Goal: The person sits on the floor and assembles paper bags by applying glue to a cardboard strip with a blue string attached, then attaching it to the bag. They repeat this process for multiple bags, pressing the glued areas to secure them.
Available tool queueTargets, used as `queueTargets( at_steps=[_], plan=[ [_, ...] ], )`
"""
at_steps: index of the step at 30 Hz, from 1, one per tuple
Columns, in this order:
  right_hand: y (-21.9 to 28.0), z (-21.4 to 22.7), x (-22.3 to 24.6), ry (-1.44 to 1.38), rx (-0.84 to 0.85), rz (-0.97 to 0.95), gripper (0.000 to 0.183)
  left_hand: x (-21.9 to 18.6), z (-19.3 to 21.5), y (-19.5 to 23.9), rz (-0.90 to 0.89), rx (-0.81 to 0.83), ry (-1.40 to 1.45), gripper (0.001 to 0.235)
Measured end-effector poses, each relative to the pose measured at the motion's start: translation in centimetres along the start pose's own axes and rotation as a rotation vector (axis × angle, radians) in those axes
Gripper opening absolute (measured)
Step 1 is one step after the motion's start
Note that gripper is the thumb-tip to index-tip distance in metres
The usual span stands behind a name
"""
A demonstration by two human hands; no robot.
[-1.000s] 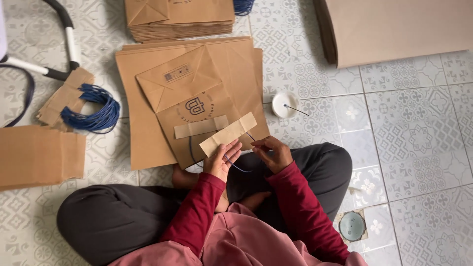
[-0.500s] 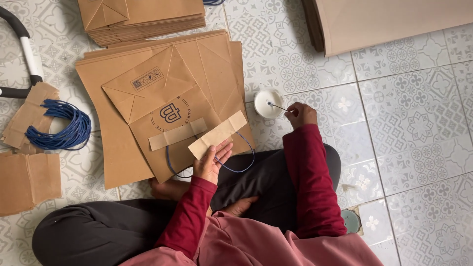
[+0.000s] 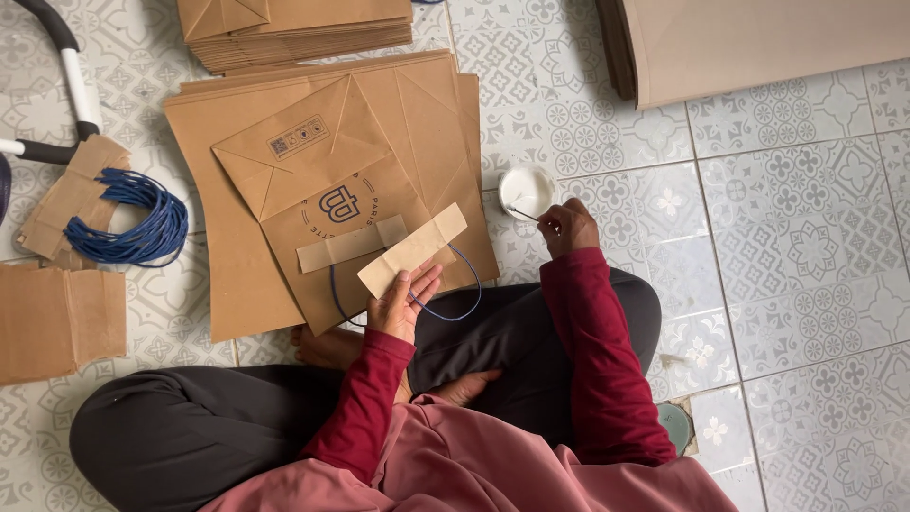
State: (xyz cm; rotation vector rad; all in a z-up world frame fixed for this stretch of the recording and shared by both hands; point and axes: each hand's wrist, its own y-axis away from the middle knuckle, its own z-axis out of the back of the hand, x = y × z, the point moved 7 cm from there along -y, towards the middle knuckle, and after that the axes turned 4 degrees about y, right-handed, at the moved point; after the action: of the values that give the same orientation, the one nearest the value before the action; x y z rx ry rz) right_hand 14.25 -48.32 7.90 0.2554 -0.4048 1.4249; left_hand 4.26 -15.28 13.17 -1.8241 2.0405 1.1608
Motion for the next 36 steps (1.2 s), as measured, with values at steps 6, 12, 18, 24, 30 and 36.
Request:
queueTargets(
  at_steps=[6,12,18,24,30,36],
  plan=[
    [0.5,1.1,0.9,-0.016,0.093,-0.064,0.005,1.5,3.5,-1.0,-0.052,-0.018,0.053,0.031],
    [0.8,-0.1,-0.8,-0.014,0.195,-0.172,0.006,-0.5,2.9,-0.1,-0.094,-0.048,0.122,0.026],
    [1.5,0.4,0.1,-0.077,0.253,-0.237,0.005,-0.2,4.5,-0.5,-0.138,-0.058,0.164,0.023],
    [0.9,3.8,0.8,-0.26,0.05,-0.1,0.014,-2.9,4.5,1.1,-0.14,-0.058,0.182,0.022],
    [8.0,6.6,12.8,-0.547,-0.232,0.229,0.011,-5.5,4.7,3.5,-0.183,-0.069,0.211,0.02],
    [15.5,7.5,26.1,-0.521,-0.213,0.442,0.016,-7.8,2.4,5.4,-0.181,-0.066,0.23,0.019]
  ],
)
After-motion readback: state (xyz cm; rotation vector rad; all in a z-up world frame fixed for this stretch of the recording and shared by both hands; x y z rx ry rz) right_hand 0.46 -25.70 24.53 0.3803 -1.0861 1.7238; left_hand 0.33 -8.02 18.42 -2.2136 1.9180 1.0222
